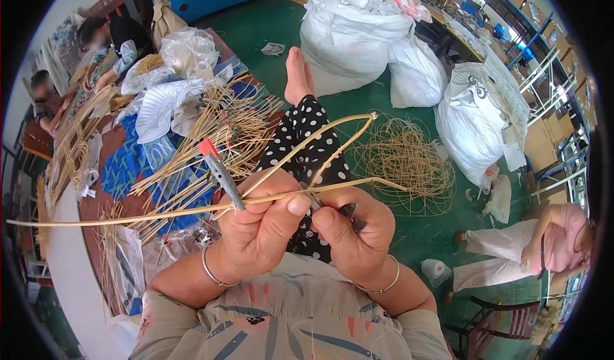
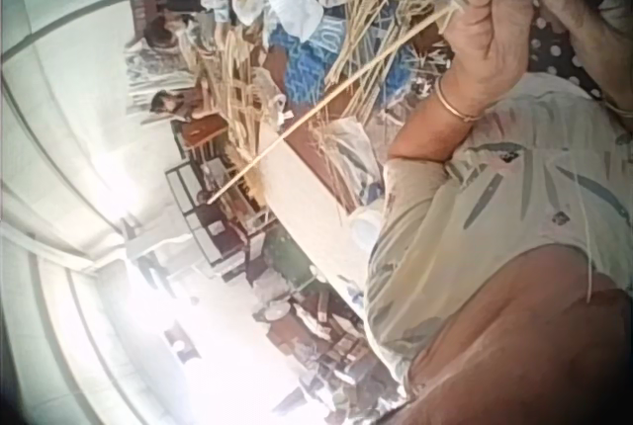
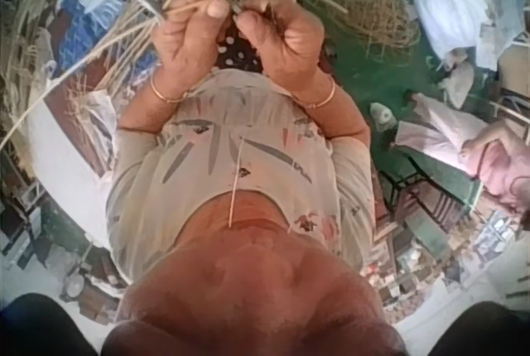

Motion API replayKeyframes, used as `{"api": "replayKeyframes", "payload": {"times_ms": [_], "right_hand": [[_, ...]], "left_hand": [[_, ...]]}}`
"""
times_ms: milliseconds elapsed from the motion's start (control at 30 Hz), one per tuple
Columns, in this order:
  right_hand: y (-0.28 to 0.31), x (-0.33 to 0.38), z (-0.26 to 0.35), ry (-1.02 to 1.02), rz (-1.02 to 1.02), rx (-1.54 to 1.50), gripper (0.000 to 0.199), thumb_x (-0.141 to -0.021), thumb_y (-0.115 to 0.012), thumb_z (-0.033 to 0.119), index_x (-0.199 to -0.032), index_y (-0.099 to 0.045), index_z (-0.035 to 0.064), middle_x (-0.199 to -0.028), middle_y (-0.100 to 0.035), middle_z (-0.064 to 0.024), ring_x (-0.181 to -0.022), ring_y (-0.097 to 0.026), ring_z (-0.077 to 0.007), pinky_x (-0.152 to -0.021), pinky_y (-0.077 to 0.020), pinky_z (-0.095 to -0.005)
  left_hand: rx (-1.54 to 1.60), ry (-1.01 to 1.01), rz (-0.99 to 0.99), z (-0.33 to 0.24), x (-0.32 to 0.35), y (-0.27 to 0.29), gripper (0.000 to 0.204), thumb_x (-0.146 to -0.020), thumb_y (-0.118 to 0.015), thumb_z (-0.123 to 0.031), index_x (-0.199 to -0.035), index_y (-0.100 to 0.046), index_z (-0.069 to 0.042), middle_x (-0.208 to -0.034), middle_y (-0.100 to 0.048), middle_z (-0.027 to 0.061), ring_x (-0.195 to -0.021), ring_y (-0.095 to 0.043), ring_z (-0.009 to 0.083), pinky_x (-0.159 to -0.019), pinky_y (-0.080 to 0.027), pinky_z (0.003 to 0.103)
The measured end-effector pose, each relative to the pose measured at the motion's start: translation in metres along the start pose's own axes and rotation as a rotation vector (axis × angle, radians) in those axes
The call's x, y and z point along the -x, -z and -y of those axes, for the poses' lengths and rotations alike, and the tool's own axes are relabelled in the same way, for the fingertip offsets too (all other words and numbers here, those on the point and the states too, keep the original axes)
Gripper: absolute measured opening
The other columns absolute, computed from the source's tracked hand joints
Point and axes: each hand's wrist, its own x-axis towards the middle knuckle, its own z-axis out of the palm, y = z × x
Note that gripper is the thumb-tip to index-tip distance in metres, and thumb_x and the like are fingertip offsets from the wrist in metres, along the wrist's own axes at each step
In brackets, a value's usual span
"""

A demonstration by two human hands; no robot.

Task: The person sits on the floor and weaves thin bamboo strips together using a red-handled tool to secure the structure. They repeatedly wrap a thin string around the bamboo frame and pull it tight to bind the pieces.

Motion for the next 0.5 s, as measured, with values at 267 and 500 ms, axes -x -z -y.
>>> {"api": "replayKeyframes", "payload": {"times_ms": [267,500], "right_hand": [[0.000,-0.001,0.000,-0.037,0.046,-0.164,0.019,-0.077,-0.058,0.005,-0.095,-0.058,-0.0024,-0.072,-0.057,-0.0042,-0.060,-0.051,-0.0089,-0.054,-0.0399,-0.0209],[0.052,0.008,-0.041,-0.518,0.091,-0.260,0.015,-0.074,-0.059,0.006,-0.087,-0.058,-0.0027,-0.072,-0.059,-0.0061,-0.059,-0.052,-0.0086,-0.054,-0.0435,-0.0196]], "left_hand": [[0.072,0.006,0.055,-0.005,-0.005,0.004,0.007,-0.083,-0.052,-0.005,-0.080,-0.055,0.001,-0.071,-0.054,0.0051,-0.060,-0.049,0.0099,-0.053,-0.039,0.022],[0.241,0.146,0.154,-0.011,-0.010,0.024,0.006,-0.081,-0.056,-0.003,-0.083,-0.054,0.002,-0.076,-0.055,0.0029,-0.065,-0.049,0.0062,-0.056,-0.039,0.020]]}}
